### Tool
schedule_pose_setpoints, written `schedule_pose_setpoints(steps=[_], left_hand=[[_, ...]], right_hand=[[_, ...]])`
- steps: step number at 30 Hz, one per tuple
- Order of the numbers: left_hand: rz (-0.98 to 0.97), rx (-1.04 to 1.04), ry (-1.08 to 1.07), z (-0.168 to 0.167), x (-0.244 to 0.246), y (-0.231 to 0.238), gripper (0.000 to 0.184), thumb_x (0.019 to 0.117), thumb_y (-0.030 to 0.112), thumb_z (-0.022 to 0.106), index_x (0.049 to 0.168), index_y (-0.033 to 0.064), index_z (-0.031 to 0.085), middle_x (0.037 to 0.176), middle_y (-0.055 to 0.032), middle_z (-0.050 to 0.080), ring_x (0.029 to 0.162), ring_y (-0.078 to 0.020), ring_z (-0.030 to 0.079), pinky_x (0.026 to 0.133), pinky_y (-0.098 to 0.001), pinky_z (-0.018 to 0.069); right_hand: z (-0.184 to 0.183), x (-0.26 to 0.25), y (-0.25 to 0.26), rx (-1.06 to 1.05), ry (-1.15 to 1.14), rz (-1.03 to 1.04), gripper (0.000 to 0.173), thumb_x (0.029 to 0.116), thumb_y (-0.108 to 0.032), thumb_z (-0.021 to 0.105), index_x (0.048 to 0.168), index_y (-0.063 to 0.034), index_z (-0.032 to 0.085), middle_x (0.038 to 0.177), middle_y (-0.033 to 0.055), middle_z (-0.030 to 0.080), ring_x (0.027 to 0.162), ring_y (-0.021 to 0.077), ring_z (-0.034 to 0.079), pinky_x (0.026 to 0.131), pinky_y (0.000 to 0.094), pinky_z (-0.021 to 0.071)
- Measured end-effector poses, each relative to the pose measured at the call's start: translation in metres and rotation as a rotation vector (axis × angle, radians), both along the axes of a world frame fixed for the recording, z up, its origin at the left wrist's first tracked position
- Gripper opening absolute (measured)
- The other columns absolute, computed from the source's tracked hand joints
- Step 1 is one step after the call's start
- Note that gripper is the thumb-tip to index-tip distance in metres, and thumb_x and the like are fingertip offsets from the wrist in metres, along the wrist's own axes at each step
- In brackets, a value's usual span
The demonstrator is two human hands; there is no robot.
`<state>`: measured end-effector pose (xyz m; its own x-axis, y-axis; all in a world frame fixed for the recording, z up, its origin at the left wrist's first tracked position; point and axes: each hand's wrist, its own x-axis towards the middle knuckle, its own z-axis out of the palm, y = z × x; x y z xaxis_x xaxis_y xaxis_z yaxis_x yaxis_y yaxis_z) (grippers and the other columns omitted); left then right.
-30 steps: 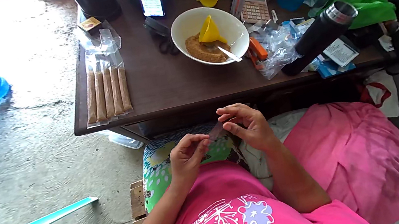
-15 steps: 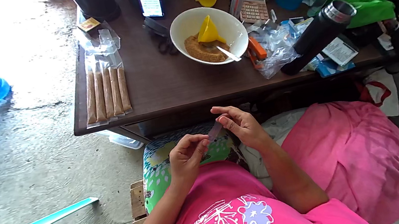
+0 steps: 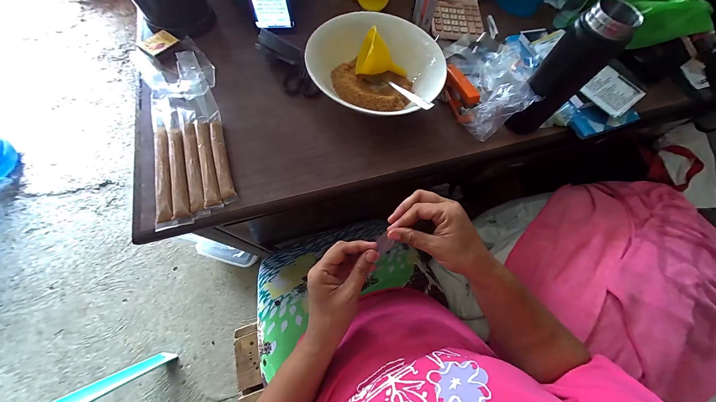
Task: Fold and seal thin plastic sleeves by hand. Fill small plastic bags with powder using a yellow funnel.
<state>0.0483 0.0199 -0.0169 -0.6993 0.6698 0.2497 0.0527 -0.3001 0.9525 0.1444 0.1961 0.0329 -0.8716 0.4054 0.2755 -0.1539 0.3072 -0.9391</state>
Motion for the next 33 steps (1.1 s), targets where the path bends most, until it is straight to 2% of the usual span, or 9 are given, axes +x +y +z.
schedule_pose_setpoints(steps=[4, 7, 10, 13, 18, 23, 25, 28, 33], left_hand=[[-0.064, -0.035, -0.016, -0.001, 0.000, 0.000, 0.013, 0.1015, 0.011, 0.062, 0.109, 0.0039, 0.069, 0.100, 0.0044, 0.073, 0.085, -0.0053, 0.071, 0.079, -0.0238, 0.0611], [-0.087, -0.051, -0.023, -0.001, 0.000, 0.001, 0.014, 0.1019, 0.011, 0.061, 0.110, 0.0033, 0.069, 0.101, 0.0035, 0.074, 0.086, -0.0063, 0.071, 0.080, -0.0247, 0.0613], [-0.094, -0.050, -0.021, -0.001, -0.001, 0.002, 0.013, 0.1017, 0.010, 0.061, 0.108, 0.0036, 0.069, 0.099, 0.0037, 0.073, 0.086, -0.0059, 0.071, 0.079, -0.0243, 0.0610], [-0.097, -0.045, -0.011, -0.003, -0.002, 0.002, 0.012, 0.1018, 0.010, 0.061, 0.107, 0.0038, 0.070, 0.096, 0.0046, 0.073, 0.083, -0.0044, 0.070, 0.078, -0.0229, 0.0599], [-0.105, -0.054, -0.010, -0.003, -0.002, 0.002, 0.010, 0.1008, 0.010, 0.062, 0.105, 0.0048, 0.070, 0.094, 0.0058, 0.072, 0.081, -0.0032, 0.069, 0.077, -0.0217, 0.0595], [-0.164, -0.029, -0.043, 0.000, -0.001, 0.003, 0.014, 0.1000, 0.013, 0.065, 0.111, 0.0040, 0.068, 0.098, 0.0055, 0.073, 0.086, -0.0049, 0.071, 0.079, -0.0240, 0.0608], [-0.182, -0.012, -0.049, -0.001, -0.001, 0.003, 0.017, 0.0994, 0.015, 0.066, 0.113, 0.0044, 0.068, 0.101, 0.0057, 0.073, 0.089, -0.0055, 0.071, 0.082, -0.0251, 0.0609], [-0.145, -0.014, -0.039, -0.002, -0.001, 0.004, 0.013, 0.0973, 0.009, 0.068, 0.109, 0.0032, 0.069, 0.097, 0.0046, 0.073, 0.087, -0.0055, 0.071, 0.081, -0.0249, 0.0606], [-0.053, -0.033, 0.016, -0.002, -0.003, 0.004, 0.008, 0.0977, 0.006, 0.066, 0.104, 0.0042, 0.070, 0.095, 0.0052, 0.074, 0.083, -0.0032, 0.070, 0.078, -0.0221, 0.0598]], right_hand=[[-0.001, -0.001, -0.003, 0.087, 0.032, -0.011, 0.009, 0.0860, -0.010, 0.080, 0.083, -0.0039, 0.074, 0.098, 0.0024, 0.070, 0.097, 0.0069, 0.066, 0.085, 0.0226, 0.0564], [-0.006, -0.004, -0.005, 0.161, 0.074, 0.000, 0.015, 0.0948, -0.013, 0.071, 0.085, -0.0019, 0.068, 0.097, 0.0049, 0.067, 0.092, 0.0073, 0.065, 0.081, 0.0221, 0.0571], [-0.011, -0.005, -0.006, 0.185, 0.026, 0.021, 0.018, 0.1023, -0.015, 0.062, 0.099, -0.0007, 0.072, 0.098, 0.0053, 0.068, 0.087, 0.0054, 0.064, 0.078, 0.0209, 0.0561], [-0.009, -0.004, -0.004, 0.197, -0.025, 0.065, 0.022, 0.1030, -0.010, 0.058, 0.111, -0.0002, 0.075, 0.089, 0.0048, 0.066, 0.080, 0.0036, 0.063, 0.075, 0.0175, 0.0547], [-0.002, 0.000, -0.007, 0.269, 0.005, 0.006, 0.017, 0.0956, -0.014, 0.070, 0.094, 0.0012, 0.077, 0.082, 0.0054, 0.069, 0.071, 0.0002, 0.062, 0.067, 0.0133, 0.0527], [-0.002, 0.000, -0.008, 0.255, 0.009, -0.055, 0.025, 0.0919, -0.020, 0.076, 0.079, 0.0009, 0.073, 0.075, 0.0035, 0.067, 0.066, -0.0015, 0.059, 0.062, 0.0126, 0.0491], [-0.003, 0.000, -0.007, 0.213, -0.034, -0.022, 0.021, 0.0932, -0.018, 0.074, 0.083, 0.0007, 0.074, 0.077, 0.0037, 0.068, 0.068, -0.0008, 0.060, 0.064, 0.0137, 0.0502], [-0.003, -0.001, -0.007, 0.123, -0.093, 0.052, 0.018, 0.0963, -0.015, 0.070, 0.092, 0.0012, 0.076, 0.083, 0.0042, 0.070, 0.071, -0.0006, 0.062, 0.066, 0.0136, 0.0528], [-0.001, 0.000, -0.006, 0.064, -0.110, 0.111, 0.023, 0.1021, -0.013, 0.060, 0.099, 0.0034, 0.076, 0.085, 0.0053, 0.070, 0.070, 0.0006, 0.064, 0.065, 0.0155, 0.0552]])
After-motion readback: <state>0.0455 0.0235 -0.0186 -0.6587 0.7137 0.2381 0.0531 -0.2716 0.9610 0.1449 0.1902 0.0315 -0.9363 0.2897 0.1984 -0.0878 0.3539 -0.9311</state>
